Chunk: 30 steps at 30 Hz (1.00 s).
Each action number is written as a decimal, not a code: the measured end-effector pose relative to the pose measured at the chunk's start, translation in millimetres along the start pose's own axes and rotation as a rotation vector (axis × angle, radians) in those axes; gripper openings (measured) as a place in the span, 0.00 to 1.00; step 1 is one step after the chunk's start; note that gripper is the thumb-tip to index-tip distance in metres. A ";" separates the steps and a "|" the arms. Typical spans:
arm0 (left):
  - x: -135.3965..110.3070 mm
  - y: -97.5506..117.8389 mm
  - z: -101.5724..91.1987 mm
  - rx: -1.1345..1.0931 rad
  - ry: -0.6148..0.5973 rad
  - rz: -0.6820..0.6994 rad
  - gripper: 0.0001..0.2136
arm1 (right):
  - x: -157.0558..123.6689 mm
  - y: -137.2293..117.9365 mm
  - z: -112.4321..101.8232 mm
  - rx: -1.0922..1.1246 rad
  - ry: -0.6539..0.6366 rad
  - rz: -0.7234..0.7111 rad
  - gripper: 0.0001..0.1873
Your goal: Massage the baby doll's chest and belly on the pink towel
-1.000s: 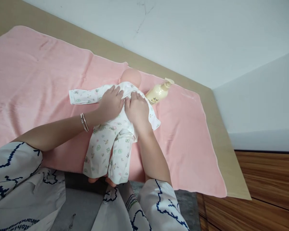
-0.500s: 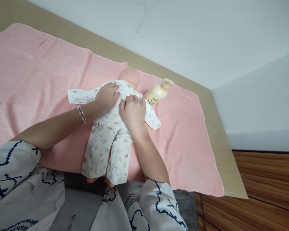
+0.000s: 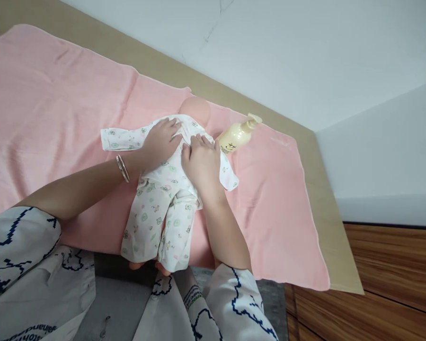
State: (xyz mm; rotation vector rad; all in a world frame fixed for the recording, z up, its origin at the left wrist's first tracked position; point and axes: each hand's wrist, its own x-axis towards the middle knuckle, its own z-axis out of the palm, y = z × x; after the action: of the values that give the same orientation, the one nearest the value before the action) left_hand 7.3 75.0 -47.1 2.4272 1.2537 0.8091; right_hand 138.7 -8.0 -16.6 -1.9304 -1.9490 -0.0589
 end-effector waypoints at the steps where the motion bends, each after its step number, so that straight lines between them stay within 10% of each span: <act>1: 3.8 -4.4 1.2 -0.019 -0.012 -0.004 0.18 | -2.2 -4.9 -3.4 -0.039 -0.002 -0.012 0.18; 11: 0.1 -11.6 14.4 -0.031 0.093 -0.053 0.18 | 16.6 35.5 19.6 0.266 0.004 0.032 0.33; 17: 0.1 -14.4 13.8 -0.059 0.096 -0.048 0.20 | 7.7 31.2 6.2 0.250 0.286 0.070 0.32; 22: 1.0 -19.4 21.2 -0.133 0.139 -0.027 0.20 | 10.6 29.4 18.1 0.257 0.049 -0.044 0.28; 30: 0.5 -19.6 21.2 -0.181 0.197 -0.011 0.17 | 10.1 23.3 17.9 0.295 0.039 0.026 0.28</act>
State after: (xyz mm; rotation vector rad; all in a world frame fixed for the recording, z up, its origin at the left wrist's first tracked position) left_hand 7.5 86.7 -73.5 2.2401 1.2013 1.1300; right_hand 157.2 8.1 -35.7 -1.7468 -1.7926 0.1867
